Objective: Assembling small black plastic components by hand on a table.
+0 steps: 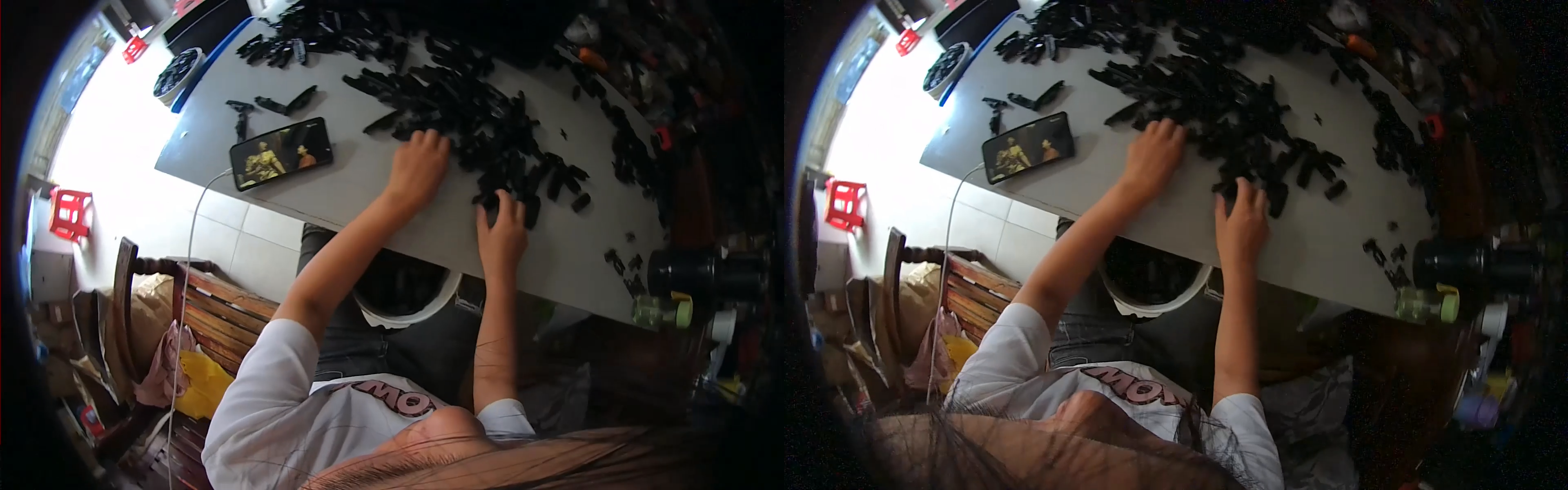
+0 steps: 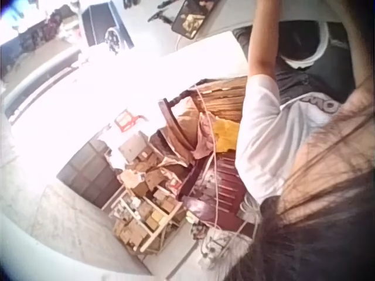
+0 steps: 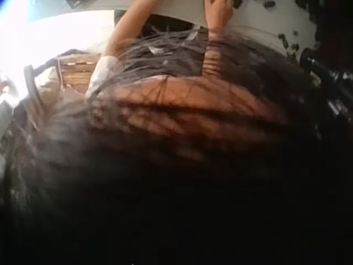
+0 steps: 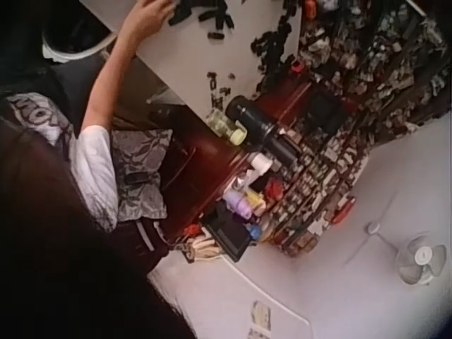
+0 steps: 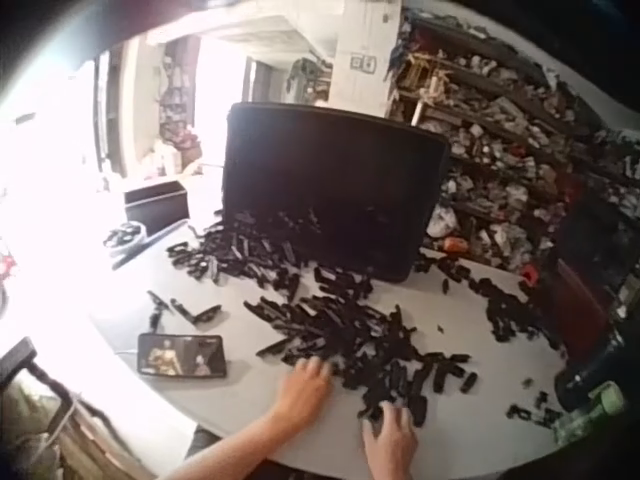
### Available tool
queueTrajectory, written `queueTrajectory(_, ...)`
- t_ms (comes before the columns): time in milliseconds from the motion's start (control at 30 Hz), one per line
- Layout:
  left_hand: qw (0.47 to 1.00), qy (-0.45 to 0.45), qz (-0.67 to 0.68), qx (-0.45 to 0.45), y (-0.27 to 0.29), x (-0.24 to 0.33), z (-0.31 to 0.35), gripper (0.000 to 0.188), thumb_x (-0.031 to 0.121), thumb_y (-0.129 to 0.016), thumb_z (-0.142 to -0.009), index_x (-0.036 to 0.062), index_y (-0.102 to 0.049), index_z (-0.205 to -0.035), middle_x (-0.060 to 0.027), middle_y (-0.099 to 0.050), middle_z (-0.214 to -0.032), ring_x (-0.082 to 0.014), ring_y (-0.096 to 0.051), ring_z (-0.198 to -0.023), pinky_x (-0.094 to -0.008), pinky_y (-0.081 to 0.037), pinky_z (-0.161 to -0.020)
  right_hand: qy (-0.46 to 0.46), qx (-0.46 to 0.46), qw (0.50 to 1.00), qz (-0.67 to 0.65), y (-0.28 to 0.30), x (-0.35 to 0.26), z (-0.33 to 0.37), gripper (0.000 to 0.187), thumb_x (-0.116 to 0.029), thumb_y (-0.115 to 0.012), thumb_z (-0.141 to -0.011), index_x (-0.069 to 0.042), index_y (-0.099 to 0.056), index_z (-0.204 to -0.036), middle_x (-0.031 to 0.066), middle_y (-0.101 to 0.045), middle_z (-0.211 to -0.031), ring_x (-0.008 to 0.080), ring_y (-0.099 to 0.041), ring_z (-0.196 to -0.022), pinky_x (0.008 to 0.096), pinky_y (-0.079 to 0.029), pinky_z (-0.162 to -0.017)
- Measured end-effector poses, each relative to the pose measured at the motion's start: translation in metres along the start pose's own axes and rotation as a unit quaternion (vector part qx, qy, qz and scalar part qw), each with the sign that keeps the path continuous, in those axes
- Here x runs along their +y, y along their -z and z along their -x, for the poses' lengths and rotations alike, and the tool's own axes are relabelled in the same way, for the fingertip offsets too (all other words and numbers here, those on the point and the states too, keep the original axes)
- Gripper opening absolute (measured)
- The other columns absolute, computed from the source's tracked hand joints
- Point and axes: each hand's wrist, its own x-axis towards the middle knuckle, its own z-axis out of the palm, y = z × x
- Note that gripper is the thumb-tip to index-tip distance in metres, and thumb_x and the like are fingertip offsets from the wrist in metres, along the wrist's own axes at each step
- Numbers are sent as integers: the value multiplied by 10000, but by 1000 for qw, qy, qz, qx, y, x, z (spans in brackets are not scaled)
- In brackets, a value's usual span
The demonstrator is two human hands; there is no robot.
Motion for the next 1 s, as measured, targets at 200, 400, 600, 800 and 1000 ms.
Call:
queueTrajectory(200, 991, 49, 111, -52, 16, -10, 33, 410, 86, -632, -735, 22, -471, -1106, -138, -551, -964, -300, -554, -913, -371, -475, -726, -40, 40, 998, 35, -7, 7, 7, 325, -147, -587, -794, -83, -487, -1096, 150, -559, -1046, 337, -596, -859, 402, -495, -677)
queueTrajectory(400, 888, 127, 438, -53, 48, -16, 70, 396, 96, -639, -789, 40, -434, -1124, -181, -582, -876, -281, -577, -770, -347, -451, -690, -29, 180, 983, -7, -9, 29, 12, 208, -101, -587, -768, -19, -548, -954, 145, -604, -858, 284, -608, -735, 356, -486, -630)
queueTrajectory(600, 859, 147, 481, -96, 54, 6, 90, 456, 175, -637, -820, 32, -397, -1181, -213, -580, -884, -310, -574, -764, -346, -436, -689, -84, 180, 974, -106, -7, 39, 25, 148, -86, -566, -797, -10, -550, -923, 99, -565, -762, 189, -563, -602, 318, -446, -527)
queueTrajectory(800, 881, 43, 462, -93, 42, 20, 98, 715, 293, -713, -741, -38, -333, -1248, -279, -497, -1100, -423, -489, -1040, -405, -408, -859, -144, -26, 798, -584, 26, 5, 56, 84, -44, -508, -833, -12, -524, -910, 2, -498, -707, 62, -424, -500, 196, -334, -438)
queueTrajectory(1000, 842, 30, 518, -148, 51, 36, 104, 487, 207, -623, -814, -42, -390, -1161, -278, -560, -916, -443, -535, -867, -438, -436, -723, -132, -86, 787, -596, 35, -23, 58, 119, -121, -539, -845, -19, -510, -897, -12, -483, -678, 46, -415, -520, 196, -345, -476)
